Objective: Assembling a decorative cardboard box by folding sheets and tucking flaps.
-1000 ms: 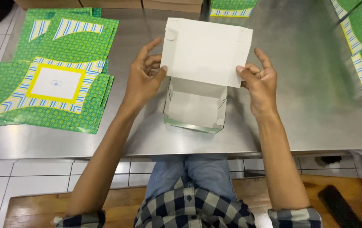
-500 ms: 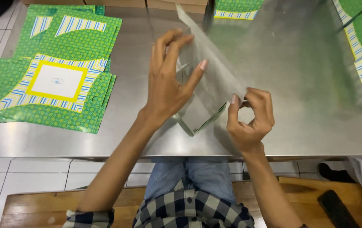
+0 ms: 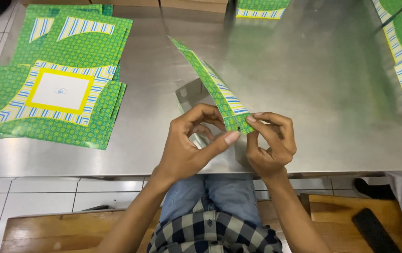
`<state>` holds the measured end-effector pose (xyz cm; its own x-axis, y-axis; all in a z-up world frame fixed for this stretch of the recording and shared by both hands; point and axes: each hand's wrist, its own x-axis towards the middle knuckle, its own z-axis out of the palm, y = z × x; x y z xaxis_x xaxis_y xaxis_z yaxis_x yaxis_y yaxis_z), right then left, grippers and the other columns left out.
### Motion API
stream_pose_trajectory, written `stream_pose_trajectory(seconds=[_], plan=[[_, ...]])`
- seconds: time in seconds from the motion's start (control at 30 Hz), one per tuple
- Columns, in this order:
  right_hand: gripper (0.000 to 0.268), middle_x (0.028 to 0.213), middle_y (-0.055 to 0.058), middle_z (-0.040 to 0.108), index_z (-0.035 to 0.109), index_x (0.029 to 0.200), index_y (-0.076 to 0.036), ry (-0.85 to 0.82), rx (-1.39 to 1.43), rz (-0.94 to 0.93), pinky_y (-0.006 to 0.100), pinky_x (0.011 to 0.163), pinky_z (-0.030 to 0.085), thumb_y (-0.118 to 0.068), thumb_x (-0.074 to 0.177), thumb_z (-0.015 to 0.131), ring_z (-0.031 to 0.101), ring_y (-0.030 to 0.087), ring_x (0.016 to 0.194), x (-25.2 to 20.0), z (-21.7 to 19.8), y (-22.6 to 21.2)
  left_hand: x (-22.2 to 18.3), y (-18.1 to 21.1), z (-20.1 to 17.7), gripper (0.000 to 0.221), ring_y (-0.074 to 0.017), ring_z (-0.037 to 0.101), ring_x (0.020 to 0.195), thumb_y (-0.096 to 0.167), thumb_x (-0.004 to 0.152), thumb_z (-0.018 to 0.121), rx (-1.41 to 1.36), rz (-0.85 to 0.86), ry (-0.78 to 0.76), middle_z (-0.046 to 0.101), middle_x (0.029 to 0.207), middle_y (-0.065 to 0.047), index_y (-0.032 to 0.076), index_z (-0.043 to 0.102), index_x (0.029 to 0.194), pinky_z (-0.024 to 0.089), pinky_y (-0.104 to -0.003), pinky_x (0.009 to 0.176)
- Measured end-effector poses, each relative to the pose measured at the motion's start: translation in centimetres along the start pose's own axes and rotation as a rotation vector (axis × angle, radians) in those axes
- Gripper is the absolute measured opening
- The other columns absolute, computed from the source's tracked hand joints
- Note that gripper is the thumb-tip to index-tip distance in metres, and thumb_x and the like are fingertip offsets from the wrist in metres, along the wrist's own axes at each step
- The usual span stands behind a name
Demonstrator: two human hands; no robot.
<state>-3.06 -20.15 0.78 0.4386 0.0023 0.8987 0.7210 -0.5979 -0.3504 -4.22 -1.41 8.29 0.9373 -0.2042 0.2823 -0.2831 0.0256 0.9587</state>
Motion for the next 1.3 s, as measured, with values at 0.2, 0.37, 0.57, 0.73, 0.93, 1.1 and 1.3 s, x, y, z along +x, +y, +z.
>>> stream_pose_trajectory(seconds=[0.2,0.37,0.57,0.73,0.93,1.1,1.3], plan=[[0.016,0.098,0.017,0.068,0.08,0.104,0.0,0.094,0.082,-0.002,0.034,0.066,0.059,0.003,0.092,0.07,0.074,0.031,0.087,0.7,0.6,0.8,0.8,-1.8,-0.1,0.012,-0.0205,0.077,0.086,0.014,0.087,0.081,0.016,0.142,0.127,0.079,0.087,-0.008,0.007,0.079,0.097,0.06,-0.03,0.068],[0.014,0.095,0.011,0.071,0.081,0.104,-0.004,0.092,0.004,-0.013,0.038,0.085,0.051,-0.009,0.097,0.069,0.072,0.027,0.089,0.5,0.8,0.6,0.6,-3.7,-0.4,0.011,-0.0212,0.076,0.079,0.01,0.083,0.086,0.037,0.221,0.218,0.079,0.086,-0.01,0.009,0.083,0.094,0.06,-0.031,0.068],[0.013,0.095,0.017,0.071,0.077,0.103,0.004,0.085,0.108,0.081,0.037,0.073,0.061,0.001,0.094,0.068,0.074,0.032,0.089,0.7,1.6,-0.9,0.3,-6.8,0.7,0.015,-0.015,0.075,0.075,0.006,0.08,0.088,0.056,0.255,0.36,0.079,0.082,-0.007,0.008,0.082,0.093,0.06,-0.03,0.068],[0.012,0.096,0.018,0.07,0.075,0.104,0.005,0.102,0.115,0.084,0.039,0.073,0.063,0.004,0.095,0.068,0.074,0.033,0.092,1.5,2.0,-1.4,1.5,-6.1,1.3,0.013,-0.0183,0.076,0.08,0.003,0.084,0.085,0.008,0.347,0.348,0.08,0.089,-0.01,0.009,0.082,0.096,0.062,-0.032,0.07],[0.007,0.102,0.02,0.067,0.074,0.098,0.004,0.088,0.131,0.138,0.039,0.079,0.064,-0.001,0.094,0.073,0.072,0.034,0.098,0.9,2.3,-1.4,1.4,-6.8,1.5,0.013,-0.0188,0.075,0.078,0.001,0.084,0.084,-0.039,0.383,0.309,0.078,0.089,-0.01,0.007,0.082,0.095,0.062,-0.033,0.069],[0.006,0.103,0.021,0.064,0.075,0.097,0.005,0.091,0.125,0.159,0.04,0.079,0.065,0.0,0.094,0.073,0.071,0.034,0.099,0.4,2.2,-1.5,1.0,-6.8,1.5,0.014,-0.018,0.075,0.079,0.001,0.082,0.086,-0.085,0.364,0.28,0.079,0.086,-0.008,0.006,0.082,0.094,0.062,-0.032,0.075],[0.006,0.103,0.021,0.063,0.076,0.097,0.004,0.091,0.123,0.147,0.041,0.079,0.065,0.002,0.091,0.076,0.071,0.036,0.1,0.5,2.4,-1.2,1.1,-6.7,1.3,0.013,-0.0185,0.073,0.072,0.0,0.081,0.086,-0.078,0.333,0.272,0.078,0.081,-0.009,0.006,0.08,0.091,0.061,-0.034,0.072]])
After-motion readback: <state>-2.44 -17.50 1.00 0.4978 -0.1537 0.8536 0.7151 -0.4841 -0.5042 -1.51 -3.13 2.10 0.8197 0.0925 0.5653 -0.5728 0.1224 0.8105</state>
